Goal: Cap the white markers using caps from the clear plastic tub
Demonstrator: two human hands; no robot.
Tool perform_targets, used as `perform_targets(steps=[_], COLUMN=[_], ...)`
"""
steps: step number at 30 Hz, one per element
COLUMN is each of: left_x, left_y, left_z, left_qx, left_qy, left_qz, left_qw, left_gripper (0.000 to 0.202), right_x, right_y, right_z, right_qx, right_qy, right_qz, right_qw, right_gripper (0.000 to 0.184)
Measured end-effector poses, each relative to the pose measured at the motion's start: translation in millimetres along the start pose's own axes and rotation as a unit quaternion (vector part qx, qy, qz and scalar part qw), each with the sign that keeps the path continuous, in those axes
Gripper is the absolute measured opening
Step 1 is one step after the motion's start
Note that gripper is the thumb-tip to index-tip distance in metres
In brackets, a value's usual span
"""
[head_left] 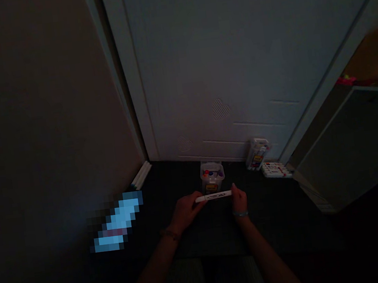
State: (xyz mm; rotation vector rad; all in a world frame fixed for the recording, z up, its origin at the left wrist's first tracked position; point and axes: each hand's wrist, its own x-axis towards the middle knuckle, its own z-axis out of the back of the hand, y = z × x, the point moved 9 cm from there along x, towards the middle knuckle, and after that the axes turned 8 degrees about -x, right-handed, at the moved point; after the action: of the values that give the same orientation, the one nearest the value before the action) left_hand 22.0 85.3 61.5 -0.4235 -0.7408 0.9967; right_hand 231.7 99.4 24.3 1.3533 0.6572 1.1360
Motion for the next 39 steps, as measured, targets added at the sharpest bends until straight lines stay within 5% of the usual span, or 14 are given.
perform_targets(steps=[6, 39], left_x=[-5.2, -4.8], left_y=[4.8, -1.9], left_z=[14.7, 14.2], left_qx=[-0.067, -0.090], left_qy=[-0.083, -0.056], left_qz=[-0.011, -0.020], left_qw=[0.994, 0.994], left_gripper=[0.022, 0.026], right_x=[-1.5, -4.1], right_y=[3.7, 10.3], right_z=[-12.5, -9.2], right_qx=[0.000, -0.040], right_qy=[0.071, 0.068], right_qz=[0.030, 0.073], right_qw=[0.997, 0.994], right_gripper=[0.048, 0.044])
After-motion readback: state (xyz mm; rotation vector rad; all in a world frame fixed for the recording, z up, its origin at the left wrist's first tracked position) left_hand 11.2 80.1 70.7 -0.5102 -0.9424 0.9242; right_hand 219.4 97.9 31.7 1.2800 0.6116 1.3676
